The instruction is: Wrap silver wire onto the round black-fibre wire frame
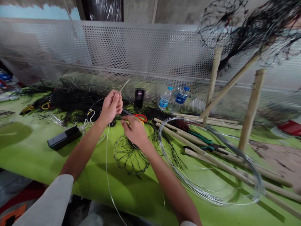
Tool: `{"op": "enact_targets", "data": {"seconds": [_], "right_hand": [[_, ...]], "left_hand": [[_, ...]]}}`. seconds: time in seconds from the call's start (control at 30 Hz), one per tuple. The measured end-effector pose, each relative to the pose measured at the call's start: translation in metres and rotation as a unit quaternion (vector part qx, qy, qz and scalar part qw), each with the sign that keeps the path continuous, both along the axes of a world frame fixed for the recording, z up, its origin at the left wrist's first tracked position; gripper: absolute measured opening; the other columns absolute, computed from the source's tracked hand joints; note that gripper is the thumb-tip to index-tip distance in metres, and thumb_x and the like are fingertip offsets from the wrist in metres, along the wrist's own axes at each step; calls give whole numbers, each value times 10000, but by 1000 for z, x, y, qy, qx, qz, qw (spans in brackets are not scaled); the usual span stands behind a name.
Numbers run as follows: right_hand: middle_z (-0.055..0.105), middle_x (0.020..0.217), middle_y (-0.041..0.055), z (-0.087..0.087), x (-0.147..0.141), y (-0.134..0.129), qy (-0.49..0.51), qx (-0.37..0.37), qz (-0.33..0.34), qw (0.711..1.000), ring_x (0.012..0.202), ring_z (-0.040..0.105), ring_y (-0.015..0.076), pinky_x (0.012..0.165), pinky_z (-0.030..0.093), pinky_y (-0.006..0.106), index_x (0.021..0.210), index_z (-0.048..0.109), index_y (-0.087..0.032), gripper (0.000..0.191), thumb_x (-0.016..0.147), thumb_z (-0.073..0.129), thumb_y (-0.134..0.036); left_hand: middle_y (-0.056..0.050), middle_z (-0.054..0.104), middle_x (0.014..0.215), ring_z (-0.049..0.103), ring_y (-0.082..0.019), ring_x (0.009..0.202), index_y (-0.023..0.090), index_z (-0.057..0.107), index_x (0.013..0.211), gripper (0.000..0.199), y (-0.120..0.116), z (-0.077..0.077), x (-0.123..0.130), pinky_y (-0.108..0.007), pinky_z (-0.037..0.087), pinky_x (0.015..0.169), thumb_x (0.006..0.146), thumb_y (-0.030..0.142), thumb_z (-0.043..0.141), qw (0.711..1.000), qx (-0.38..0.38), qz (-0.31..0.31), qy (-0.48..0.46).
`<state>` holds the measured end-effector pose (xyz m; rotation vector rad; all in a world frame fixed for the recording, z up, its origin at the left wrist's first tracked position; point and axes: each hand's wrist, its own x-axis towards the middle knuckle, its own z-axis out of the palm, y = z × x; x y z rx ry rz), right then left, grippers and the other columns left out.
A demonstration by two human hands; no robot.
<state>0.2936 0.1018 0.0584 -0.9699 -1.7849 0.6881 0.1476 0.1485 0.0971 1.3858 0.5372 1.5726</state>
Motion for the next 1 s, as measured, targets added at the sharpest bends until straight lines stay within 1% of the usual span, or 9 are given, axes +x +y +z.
{"op": "enact_targets", "data": {"seconds": [0.07, 0.13, 0.27, 0.33, 0.43, 0.53, 0.63, 0.8, 1.0], "right_hand": [[642, 872, 16, 18, 8, -6, 42, 24, -38, 998, 713, 555, 149, 644, 433, 278, 1105, 613, -241, 227, 926, 629, -380], [636, 897, 8, 34, 16, -13, 101, 32, -57, 993, 716, 564, 134, 634, 453, 268, 1182, 582, -257, 294, 943, 632, -421], [633, 789, -19, 52, 24, -25, 213, 46, -49, 975, 615, 545, 98, 566, 452, 245, 954, 649, -238, 136, 917, 698, -360], [623, 735, -28, 55, 25, -29, 224, 59, -58, 971, 590, 542, 94, 551, 456, 243, 870, 653, -233, 106, 917, 700, -316], [618, 693, -34, 58, 27, -35, 218, 77, -82, 970, 576, 555, 98, 533, 466, 244, 836, 671, -235, 101, 919, 701, -285], [633, 684, -36, 61, 29, -42, 215, 118, -94, 965, 571, 574, 96, 540, 485, 246, 842, 697, -241, 93, 932, 695, -266], [669, 698, -32, 67, 33, -49, 219, 128, -92, 963, 593, 613, 101, 541, 508, 245, 850, 723, -247, 94, 939, 692, -239], [701, 719, -23, 73, 37, -54, 245, 122, -77, 959, 576, 635, 106, 523, 543, 249, 867, 760, -254, 93, 939, 700, -253], [724, 812, -10, 76, 38, -56, 273, 113, -44, 954, 642, 671, 129, 538, 576, 272, 862, 766, -274, 60, 910, 730, -270]], "left_hand": [[82, 333, 584, 291, -58, 430, 234, 536, 862, 233, -10, -2, 9, -169, 223, 396, 986, 415, 612, 999, 4, -8, 35], [72, 377, 581, 324, -63, 442, 233, 557, 879, 200, -21, -3, 18, -183, 240, 416, 989, 391, 612, 997, 13, -11, 69], [45, 466, 613, 379, -80, 499, 220, 614, 925, 122, -43, -1, 31, -213, 281, 480, 999, 316, 597, 992, 38, -3, 124], [27, 521, 659, 405, -87, 535, 212, 637, 952, 82, -51, 1, 33, -225, 308, 518, 994, 271, 598, 989, 50, 8, 139], [17, 552, 684, 417, -93, 558, 209, 654, 959, 61, -61, 5, 35, -235, 339, 561, 985, 229, 602, 986, 64, 21, 152], [22, 542, 672, 421, -91, 540, 214, 652, 976, 70, -66, 7, 35, -237, 342, 548, 992, 230, 586, 982, 85, 30, 167], [45, 499, 618, 412, -80, 488, 221, 633, 992, 95, -69, 9, 35, -230, 339, 509, 1016, 240, 543, 974, 116, 34, 190], [65, 509, 605, 482, -55, 433, 233, 614, 1054, 141, -71, 11, 29, -195, 380, 471, 1052, 253, 474, 957, 171, 15, 232], [71, 497, 562, 478, -54, 401, 236, 623, 1027, 147, -74, 13, 26, -183, 396, 444, 1050, 307, 496, 966, 153, -25, 206]]}}
